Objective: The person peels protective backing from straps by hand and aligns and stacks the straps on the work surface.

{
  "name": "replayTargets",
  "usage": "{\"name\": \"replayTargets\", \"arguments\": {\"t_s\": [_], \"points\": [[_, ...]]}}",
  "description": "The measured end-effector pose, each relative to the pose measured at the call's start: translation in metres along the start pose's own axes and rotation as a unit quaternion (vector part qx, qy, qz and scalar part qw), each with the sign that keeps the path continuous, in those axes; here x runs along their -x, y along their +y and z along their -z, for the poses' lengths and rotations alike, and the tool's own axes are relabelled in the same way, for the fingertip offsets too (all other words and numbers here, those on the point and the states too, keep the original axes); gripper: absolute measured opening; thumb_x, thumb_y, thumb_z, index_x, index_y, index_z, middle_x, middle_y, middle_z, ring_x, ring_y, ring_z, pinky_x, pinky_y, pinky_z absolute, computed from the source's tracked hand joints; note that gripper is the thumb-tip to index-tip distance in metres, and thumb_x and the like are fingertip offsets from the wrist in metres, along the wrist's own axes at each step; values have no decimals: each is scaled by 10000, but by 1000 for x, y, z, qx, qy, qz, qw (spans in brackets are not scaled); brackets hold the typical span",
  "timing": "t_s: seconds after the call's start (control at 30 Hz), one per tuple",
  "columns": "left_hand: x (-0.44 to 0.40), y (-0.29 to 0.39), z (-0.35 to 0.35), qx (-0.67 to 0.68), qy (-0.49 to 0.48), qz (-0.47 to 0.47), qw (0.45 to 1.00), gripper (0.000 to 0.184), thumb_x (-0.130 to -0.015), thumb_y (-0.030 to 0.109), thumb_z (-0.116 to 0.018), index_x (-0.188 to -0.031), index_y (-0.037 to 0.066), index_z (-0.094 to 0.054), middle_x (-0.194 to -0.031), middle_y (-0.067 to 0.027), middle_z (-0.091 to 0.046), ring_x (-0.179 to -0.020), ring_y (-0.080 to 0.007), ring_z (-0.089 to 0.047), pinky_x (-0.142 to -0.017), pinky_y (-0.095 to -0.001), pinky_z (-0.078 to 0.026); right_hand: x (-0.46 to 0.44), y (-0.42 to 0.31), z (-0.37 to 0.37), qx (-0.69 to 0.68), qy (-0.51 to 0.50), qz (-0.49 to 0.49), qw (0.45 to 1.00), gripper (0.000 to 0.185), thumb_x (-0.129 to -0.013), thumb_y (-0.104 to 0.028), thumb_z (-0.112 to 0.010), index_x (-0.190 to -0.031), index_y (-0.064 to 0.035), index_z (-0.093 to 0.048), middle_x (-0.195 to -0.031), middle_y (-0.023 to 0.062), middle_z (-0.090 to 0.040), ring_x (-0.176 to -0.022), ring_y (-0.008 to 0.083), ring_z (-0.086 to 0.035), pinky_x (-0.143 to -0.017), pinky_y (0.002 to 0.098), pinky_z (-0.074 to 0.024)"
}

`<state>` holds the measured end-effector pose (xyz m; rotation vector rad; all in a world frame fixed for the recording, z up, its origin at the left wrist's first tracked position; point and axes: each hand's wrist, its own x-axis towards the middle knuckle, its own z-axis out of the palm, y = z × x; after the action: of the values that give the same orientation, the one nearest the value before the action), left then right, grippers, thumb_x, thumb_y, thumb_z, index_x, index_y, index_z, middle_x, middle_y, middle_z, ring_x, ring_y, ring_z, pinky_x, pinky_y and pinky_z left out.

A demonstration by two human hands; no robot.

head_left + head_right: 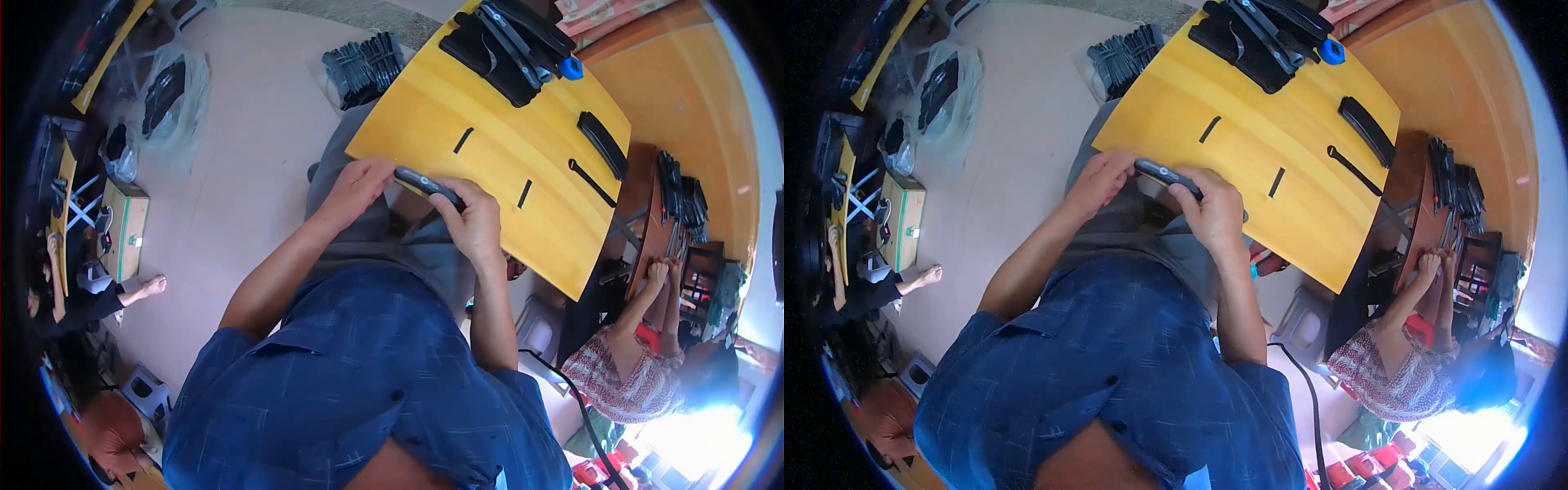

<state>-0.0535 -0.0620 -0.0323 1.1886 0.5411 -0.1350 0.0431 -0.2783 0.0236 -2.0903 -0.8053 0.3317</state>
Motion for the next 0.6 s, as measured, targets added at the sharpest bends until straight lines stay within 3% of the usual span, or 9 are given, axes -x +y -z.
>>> {"name": "replayTargets", "arguments": {"t_s": [0.07,0.1,0.17,0.27,0.6], "points": [[-11,-19,11,-131,75,-249,957,262,-1050,285,-611,-937,51,-642,-598,-50,-544,-495,-195,-548,-490,-358,-426,-2,-1,-3,31,38,3,999,214,-894,-167,-792,-1081,-63,-781,-989,152,-724,-895,352,-713,-793,390,-566],[-7,-18,10,-128,77,-247,957,262,-1050,285,-611,-937,51,-642,-598,-50,-544,-495,-195,-548,-490,-358,-426,-3,-1,-5,32,34,2,999,214,-894,-167,-792,-1081,-63,-781,-989,152,-724,-895,352,-713,-793,390,-566],[6,-5,4,-293,138,-335,885,178,-1038,234,-591,-993,67,-634,-712,-168,-651,-643,-363,-675,-604,-457,-502,-7,-1,-12,38,42,-10,998,203,-889,-146,-782,-1073,-61,-786,-937,145,-699,-872,353,-693,-794,404,-557],[19,4,-8,-315,104,-306,892,132,-1031,200,-576,-1003,81,-626,-810,-207,-683,-755,-428,-685,-635,-502,-513,-14,6,-22,76,51,34,995,210,-886,-110,-763,-1086,-48,-782,-956,153,-697,-899,355,-686,-820,418,-549],[11,-8,-25,-386,120,-326,855,141,-1011,228,-604,-986,91,-620,-767,-171,-689,-712,-401,-689,-618,-526,-522,-17,6,-29,38,52,14,998,245,-875,-58,-755,-1117,-27,-762,-990,164,-701,-930,349,-697,-843,404,-552]]}}
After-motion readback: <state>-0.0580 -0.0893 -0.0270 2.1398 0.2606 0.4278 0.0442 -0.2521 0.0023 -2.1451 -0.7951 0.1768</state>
